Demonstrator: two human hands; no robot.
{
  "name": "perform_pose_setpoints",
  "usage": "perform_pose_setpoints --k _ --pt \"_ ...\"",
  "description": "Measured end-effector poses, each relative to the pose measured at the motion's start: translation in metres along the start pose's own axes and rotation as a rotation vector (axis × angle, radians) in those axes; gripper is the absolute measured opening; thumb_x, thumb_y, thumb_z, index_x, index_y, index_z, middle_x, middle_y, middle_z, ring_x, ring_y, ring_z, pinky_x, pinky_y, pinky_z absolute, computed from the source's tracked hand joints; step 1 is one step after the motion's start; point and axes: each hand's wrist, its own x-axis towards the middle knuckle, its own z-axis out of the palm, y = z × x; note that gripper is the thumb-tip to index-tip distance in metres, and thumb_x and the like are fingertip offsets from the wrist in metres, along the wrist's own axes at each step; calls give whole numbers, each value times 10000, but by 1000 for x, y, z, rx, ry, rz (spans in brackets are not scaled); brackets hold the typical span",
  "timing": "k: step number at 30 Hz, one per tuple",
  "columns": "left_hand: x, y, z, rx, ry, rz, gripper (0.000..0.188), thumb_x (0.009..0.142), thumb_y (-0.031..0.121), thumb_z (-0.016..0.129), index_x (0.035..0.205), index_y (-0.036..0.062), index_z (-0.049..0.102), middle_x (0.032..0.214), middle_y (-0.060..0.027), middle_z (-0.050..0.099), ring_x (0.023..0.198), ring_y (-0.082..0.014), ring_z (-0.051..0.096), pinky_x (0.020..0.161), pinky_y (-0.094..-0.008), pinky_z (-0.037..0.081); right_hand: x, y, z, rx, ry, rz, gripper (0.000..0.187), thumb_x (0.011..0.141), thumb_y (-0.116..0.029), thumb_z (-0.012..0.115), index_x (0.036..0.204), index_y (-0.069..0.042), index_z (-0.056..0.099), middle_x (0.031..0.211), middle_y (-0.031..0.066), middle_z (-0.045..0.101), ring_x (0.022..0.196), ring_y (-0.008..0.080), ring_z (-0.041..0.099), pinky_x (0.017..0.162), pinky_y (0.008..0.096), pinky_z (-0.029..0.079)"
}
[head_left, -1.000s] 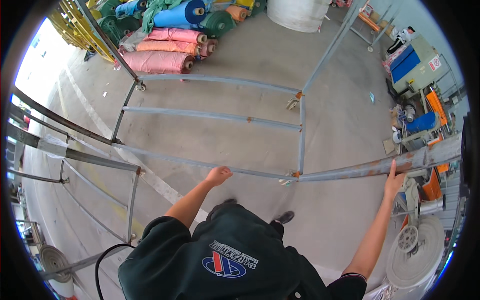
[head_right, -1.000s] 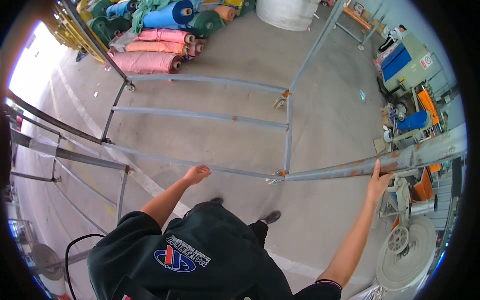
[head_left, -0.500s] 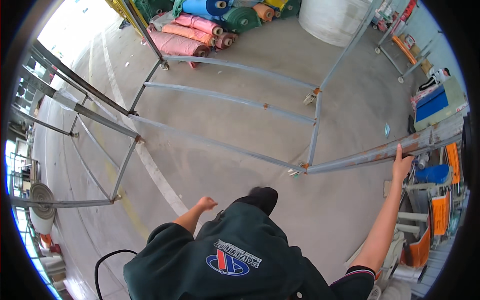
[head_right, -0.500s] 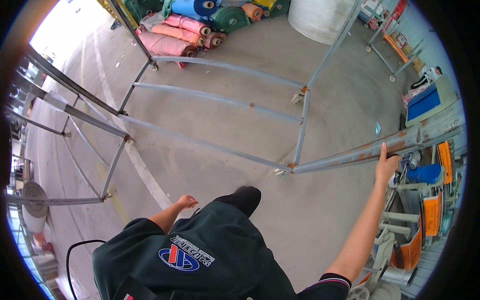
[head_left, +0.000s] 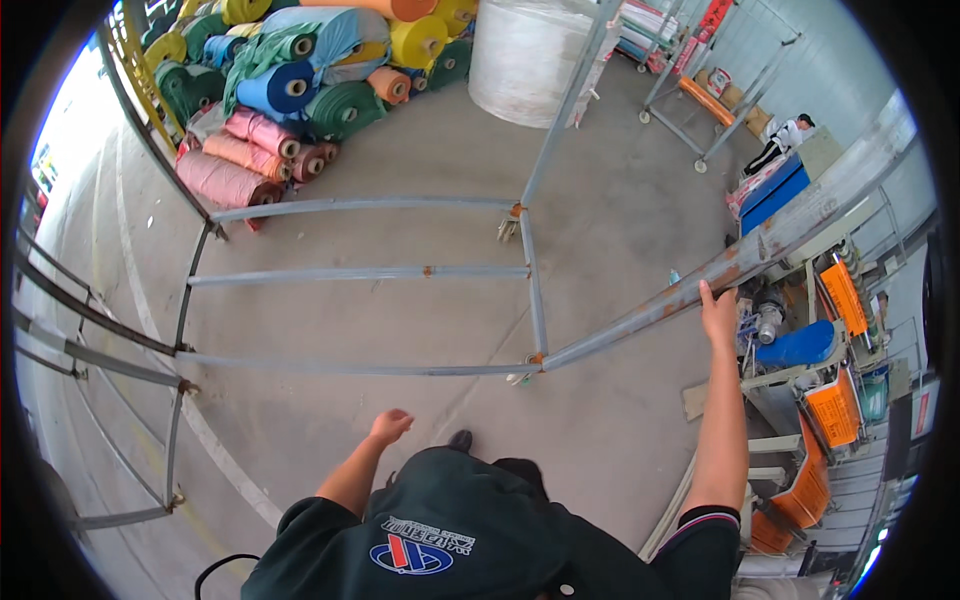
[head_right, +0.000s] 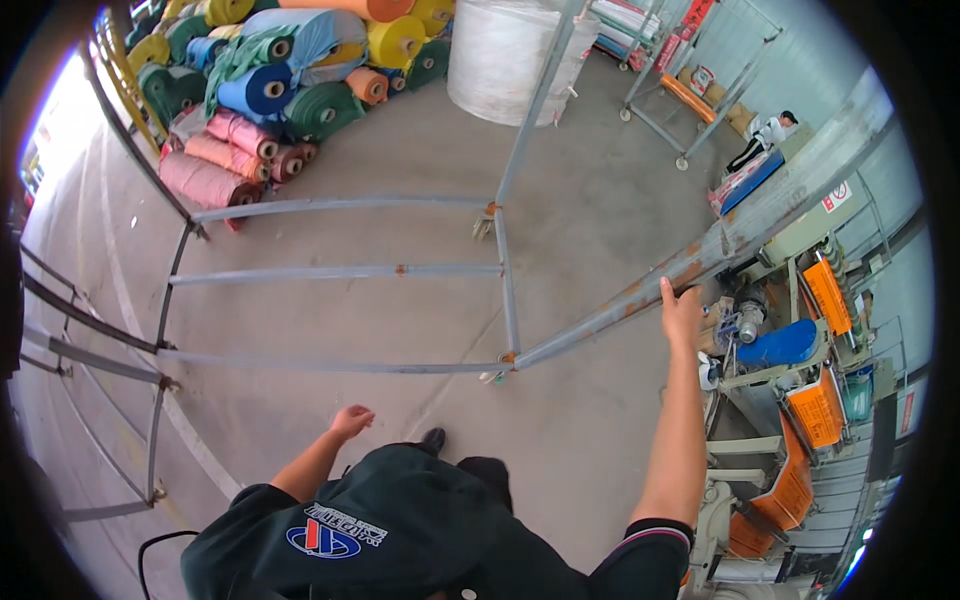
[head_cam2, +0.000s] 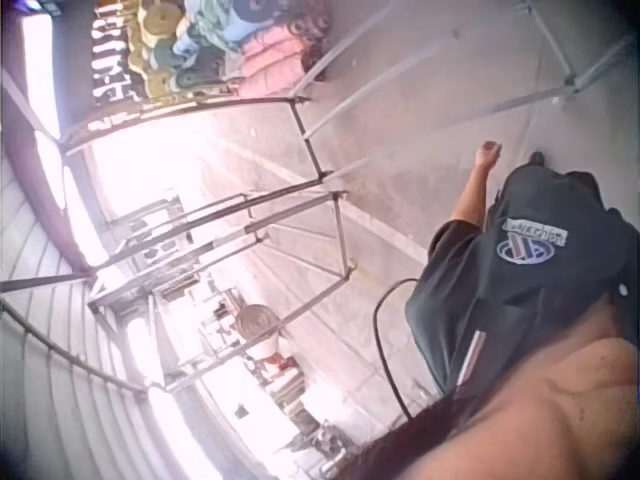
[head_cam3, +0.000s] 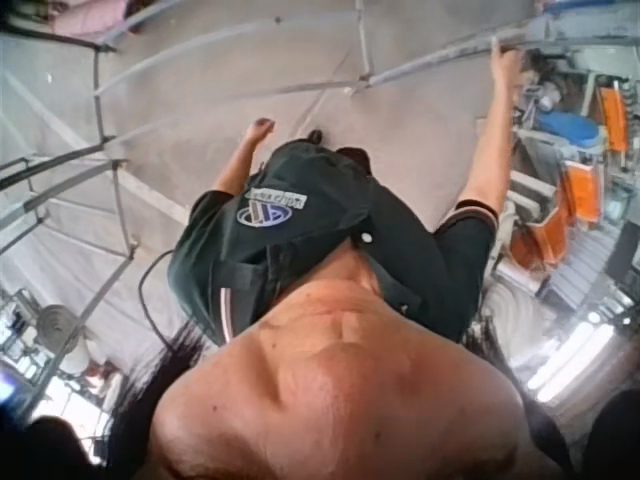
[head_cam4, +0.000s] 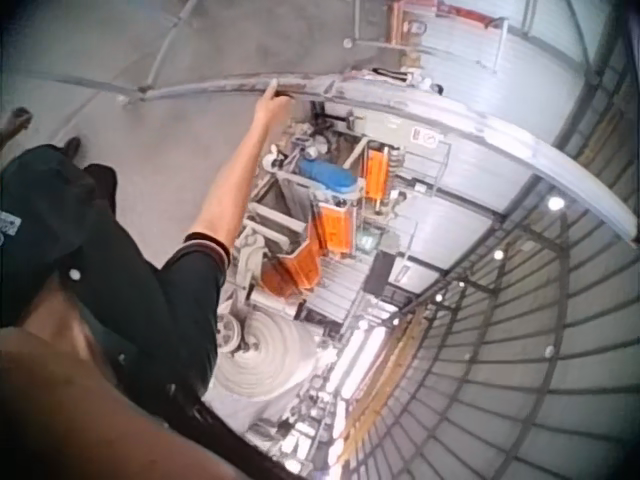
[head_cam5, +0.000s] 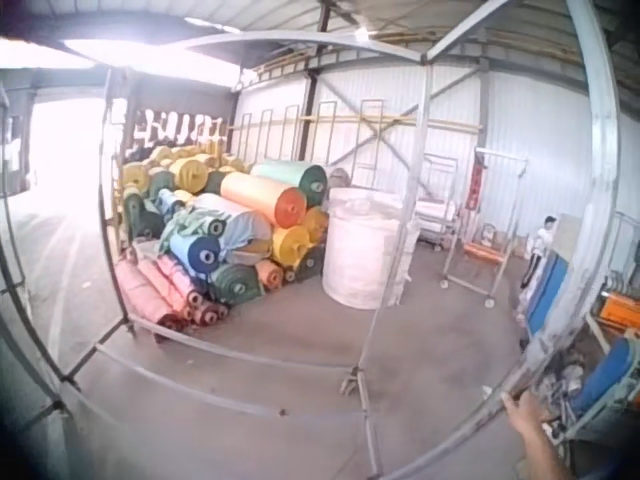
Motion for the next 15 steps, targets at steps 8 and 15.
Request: perform_pose_setpoints --k 8,15 --pt "144 202 96 52 113 134 314 807 318 655 928 29 675 782 -68 689 692 -158 645 667 -307 506 241 39 43 43 -126 -83 684 862 -513 559 1122 114 476 940 286 640 919 442 607 791 455 479" --pt "229 193 226 50 96 -467 260 775 296 691 836 42 690 698 -62 678 588 -140 629 547 -276 510 450 98 101 -53 -79 -155 650 874 -497 541 1100 102 428 956 304 628 907 431 616 789 462 492"
